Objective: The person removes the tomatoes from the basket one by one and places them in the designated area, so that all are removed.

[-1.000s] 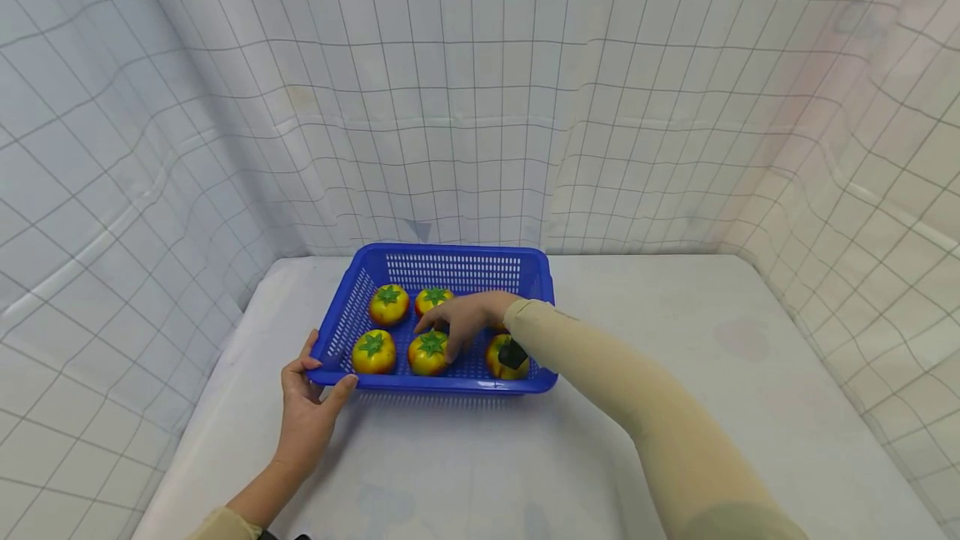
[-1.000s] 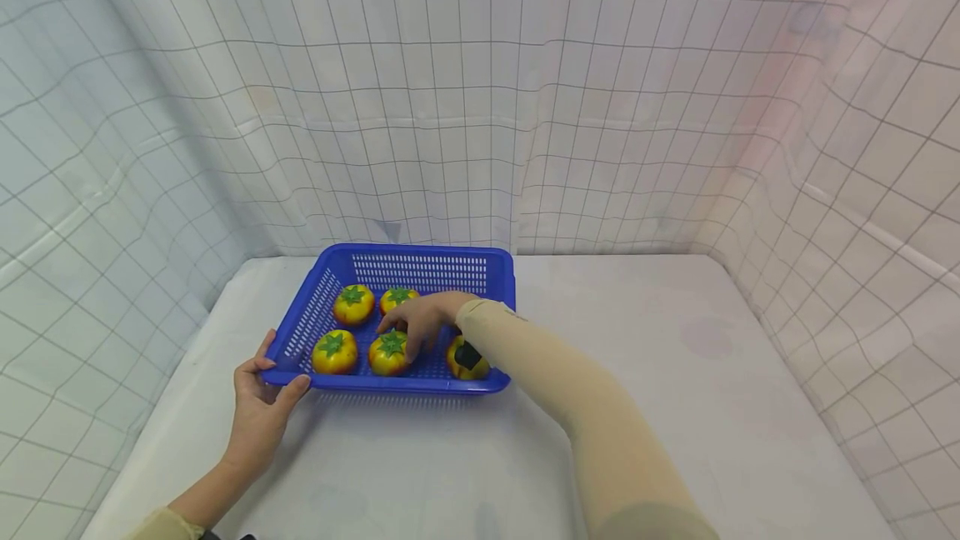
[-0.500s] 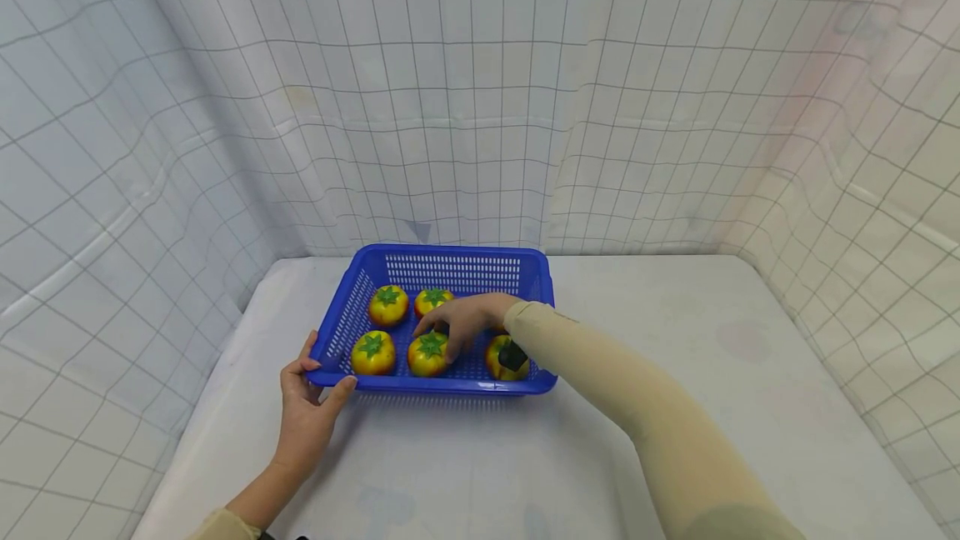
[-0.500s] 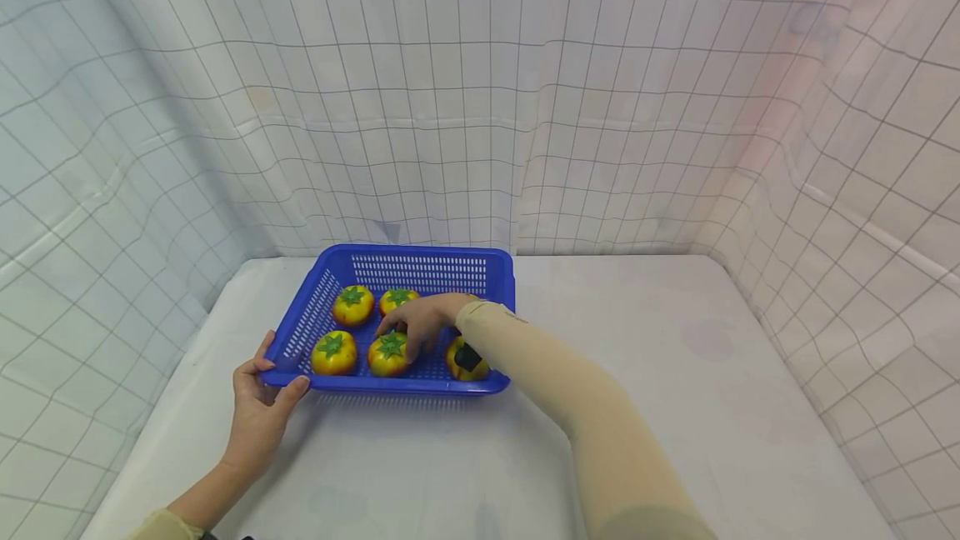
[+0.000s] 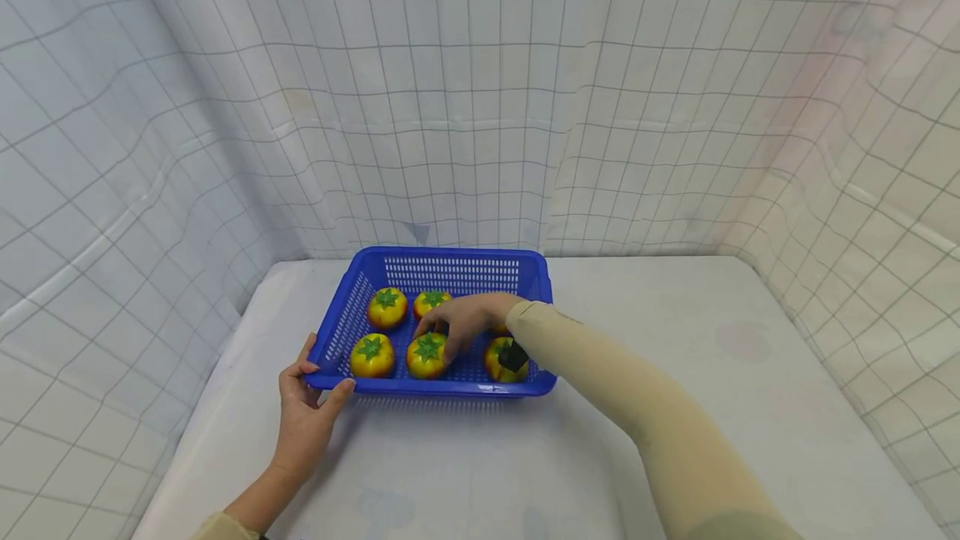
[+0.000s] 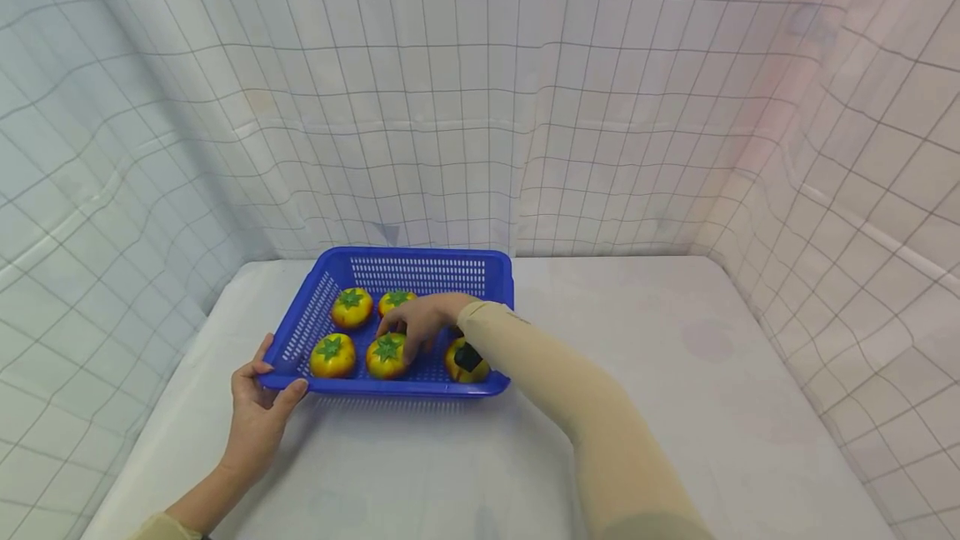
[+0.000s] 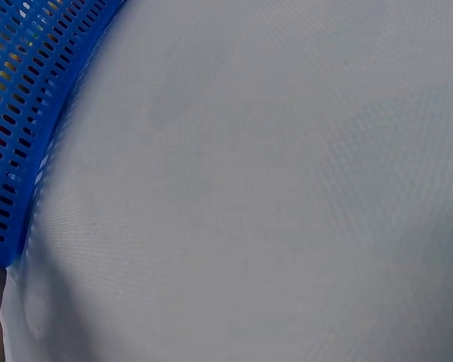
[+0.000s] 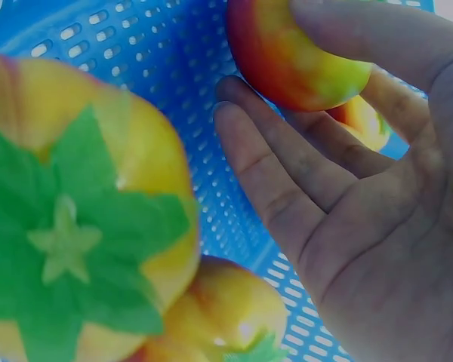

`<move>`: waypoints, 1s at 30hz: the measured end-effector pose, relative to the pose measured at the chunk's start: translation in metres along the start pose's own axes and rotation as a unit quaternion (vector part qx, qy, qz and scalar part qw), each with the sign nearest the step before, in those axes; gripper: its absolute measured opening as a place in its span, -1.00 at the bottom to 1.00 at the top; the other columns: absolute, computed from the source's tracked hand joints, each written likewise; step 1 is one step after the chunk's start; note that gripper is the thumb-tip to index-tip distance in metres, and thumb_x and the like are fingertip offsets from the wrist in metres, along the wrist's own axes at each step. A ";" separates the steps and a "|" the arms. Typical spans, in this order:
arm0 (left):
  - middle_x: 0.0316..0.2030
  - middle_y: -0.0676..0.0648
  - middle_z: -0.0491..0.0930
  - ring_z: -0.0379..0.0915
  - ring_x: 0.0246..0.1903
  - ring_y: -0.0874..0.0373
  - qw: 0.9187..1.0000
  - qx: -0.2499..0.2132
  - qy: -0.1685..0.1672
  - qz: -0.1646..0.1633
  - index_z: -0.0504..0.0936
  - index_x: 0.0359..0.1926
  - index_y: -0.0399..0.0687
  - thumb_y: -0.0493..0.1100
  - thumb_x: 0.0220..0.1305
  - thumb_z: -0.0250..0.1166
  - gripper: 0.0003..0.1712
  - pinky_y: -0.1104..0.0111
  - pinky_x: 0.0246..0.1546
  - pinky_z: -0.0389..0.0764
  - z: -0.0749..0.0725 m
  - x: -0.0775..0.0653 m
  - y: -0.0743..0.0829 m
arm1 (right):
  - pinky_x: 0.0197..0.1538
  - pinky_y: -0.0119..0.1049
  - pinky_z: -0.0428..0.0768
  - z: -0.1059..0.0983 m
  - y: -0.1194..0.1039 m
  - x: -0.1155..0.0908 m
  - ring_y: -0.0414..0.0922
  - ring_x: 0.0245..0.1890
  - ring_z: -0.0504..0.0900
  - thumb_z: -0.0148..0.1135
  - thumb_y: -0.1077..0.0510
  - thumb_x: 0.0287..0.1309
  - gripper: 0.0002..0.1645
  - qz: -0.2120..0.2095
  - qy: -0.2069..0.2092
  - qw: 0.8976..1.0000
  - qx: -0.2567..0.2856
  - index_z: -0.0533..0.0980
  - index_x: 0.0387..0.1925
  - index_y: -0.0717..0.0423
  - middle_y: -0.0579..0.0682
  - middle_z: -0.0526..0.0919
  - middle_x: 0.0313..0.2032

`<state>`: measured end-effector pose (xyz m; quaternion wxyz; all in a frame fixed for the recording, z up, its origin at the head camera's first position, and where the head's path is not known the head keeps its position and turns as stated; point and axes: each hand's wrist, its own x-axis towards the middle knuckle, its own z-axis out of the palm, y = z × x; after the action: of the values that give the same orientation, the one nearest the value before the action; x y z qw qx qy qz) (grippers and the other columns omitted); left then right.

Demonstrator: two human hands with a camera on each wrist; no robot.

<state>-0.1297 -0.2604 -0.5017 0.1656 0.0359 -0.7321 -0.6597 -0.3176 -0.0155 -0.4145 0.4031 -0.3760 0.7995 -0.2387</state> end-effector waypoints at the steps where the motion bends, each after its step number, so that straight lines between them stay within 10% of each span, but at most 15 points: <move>1: 0.62 0.04 -0.16 -0.09 0.52 -0.22 1.000 0.000 0.000 0.000 0.02 0.10 -0.01 -0.36 0.47 0.21 -0.48 0.68 0.17 0.33 0.000 0.000 0.000 | -0.02 -0.32 0.65 -0.001 -0.001 -0.002 -0.11 0.06 0.53 0.46 0.18 0.21 -0.38 -0.002 0.001 1.000 -0.002 0.52 0.26 -0.27 -0.01 0.46 0.22; 30: 0.63 0.07 -0.18 -0.01 0.49 -0.32 0.998 0.048 -0.001 -0.030 -0.01 0.13 -0.11 -0.21 0.45 0.31 -0.39 0.72 0.01 0.42 -0.001 0.000 0.010 | 0.28 -0.09 0.49 -0.047 0.028 -0.088 -0.10 0.23 0.50 0.52 -0.16 0.07 -0.26 -0.021 0.097 0.993 0.060 0.45 0.29 -0.43 -0.08 0.39 0.32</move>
<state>-0.1280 -0.2601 -0.4919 0.1432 0.0652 -0.7614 -0.6289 -0.3334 0.0747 -0.3665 0.3398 -0.3429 0.8112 -0.3299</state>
